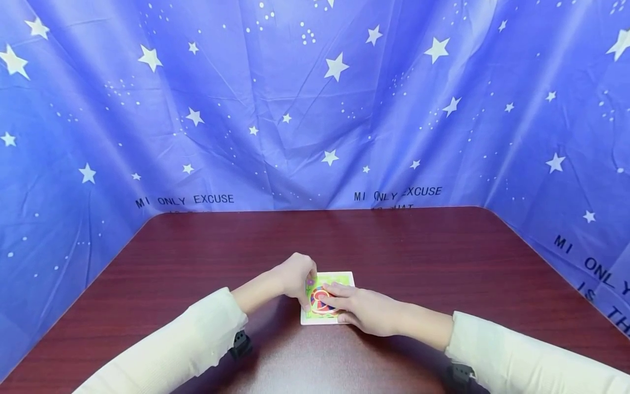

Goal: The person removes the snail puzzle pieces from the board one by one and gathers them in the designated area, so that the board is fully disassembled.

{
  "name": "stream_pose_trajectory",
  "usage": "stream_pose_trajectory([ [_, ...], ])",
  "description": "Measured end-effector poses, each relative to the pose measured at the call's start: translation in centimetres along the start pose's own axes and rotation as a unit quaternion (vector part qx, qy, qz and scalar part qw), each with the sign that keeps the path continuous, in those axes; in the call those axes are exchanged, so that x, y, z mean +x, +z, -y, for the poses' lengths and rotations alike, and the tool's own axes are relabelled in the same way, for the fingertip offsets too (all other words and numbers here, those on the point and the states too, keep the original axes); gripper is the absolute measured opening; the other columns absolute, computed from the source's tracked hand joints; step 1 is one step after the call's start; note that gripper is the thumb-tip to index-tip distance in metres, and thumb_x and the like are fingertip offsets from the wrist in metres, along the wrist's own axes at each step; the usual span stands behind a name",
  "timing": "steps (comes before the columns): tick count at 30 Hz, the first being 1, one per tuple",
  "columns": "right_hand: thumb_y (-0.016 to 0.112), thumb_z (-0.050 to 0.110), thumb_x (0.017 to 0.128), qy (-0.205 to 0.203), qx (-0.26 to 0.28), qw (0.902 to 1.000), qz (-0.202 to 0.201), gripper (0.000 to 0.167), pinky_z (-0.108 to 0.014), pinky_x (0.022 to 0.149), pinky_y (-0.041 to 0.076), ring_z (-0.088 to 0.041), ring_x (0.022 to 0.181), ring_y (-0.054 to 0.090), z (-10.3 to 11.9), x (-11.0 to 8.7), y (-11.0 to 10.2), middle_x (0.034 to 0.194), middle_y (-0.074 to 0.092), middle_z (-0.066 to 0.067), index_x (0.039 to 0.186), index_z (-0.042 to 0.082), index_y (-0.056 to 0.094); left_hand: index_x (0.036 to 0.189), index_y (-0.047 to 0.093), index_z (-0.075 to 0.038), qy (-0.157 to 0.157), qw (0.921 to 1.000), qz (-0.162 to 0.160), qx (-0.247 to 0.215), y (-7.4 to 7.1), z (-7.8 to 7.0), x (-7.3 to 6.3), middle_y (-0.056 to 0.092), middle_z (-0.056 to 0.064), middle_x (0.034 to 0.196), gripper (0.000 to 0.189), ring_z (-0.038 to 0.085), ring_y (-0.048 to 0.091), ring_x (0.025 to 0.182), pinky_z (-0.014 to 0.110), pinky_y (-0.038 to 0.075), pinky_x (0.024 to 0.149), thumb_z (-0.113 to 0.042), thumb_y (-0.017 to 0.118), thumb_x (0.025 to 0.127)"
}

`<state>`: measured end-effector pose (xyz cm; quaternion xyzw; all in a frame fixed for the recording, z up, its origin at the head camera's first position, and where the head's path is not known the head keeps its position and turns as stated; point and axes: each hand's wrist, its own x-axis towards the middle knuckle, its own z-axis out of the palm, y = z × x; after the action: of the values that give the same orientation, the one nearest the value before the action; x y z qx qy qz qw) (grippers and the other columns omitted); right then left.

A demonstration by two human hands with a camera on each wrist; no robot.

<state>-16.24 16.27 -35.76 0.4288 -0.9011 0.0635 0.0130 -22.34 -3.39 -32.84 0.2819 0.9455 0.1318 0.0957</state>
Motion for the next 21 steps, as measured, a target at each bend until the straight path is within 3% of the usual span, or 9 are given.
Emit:
stream_pose_trajectory([
  [13,0.056,0.023,0.096,-0.017,-0.007,0.9998,-0.009,0.044,-0.035,0.102,0.048,-0.026,0.132,0.051,-0.2,0.0,0.1,0.142,0.053,-0.013,0.138,0.01,0.052,0.09,0.062,-0.004,-0.029,0.9991,0.025,-0.021,-0.3,0.4,1.0,0.063,0.003,0.089,0.054,0.011,0.055,0.08,0.027,0.053,0.077,-0.012,0.096,0.049],
  [21,0.055,0.026,0.097,-0.015,-0.002,0.9998,-0.011,0.044,-0.036,0.102,0.048,-0.026,0.131,0.052,-0.4,0.0,0.3,0.142,0.053,-0.013,0.138,0.01,0.052,0.097,0.06,-0.005,-0.028,0.9981,0.053,-0.014,-0.3,0.7,1.3,0.063,0.003,0.092,0.058,0.01,0.053,0.082,0.027,0.051,0.079,-0.017,0.095,0.052],
])
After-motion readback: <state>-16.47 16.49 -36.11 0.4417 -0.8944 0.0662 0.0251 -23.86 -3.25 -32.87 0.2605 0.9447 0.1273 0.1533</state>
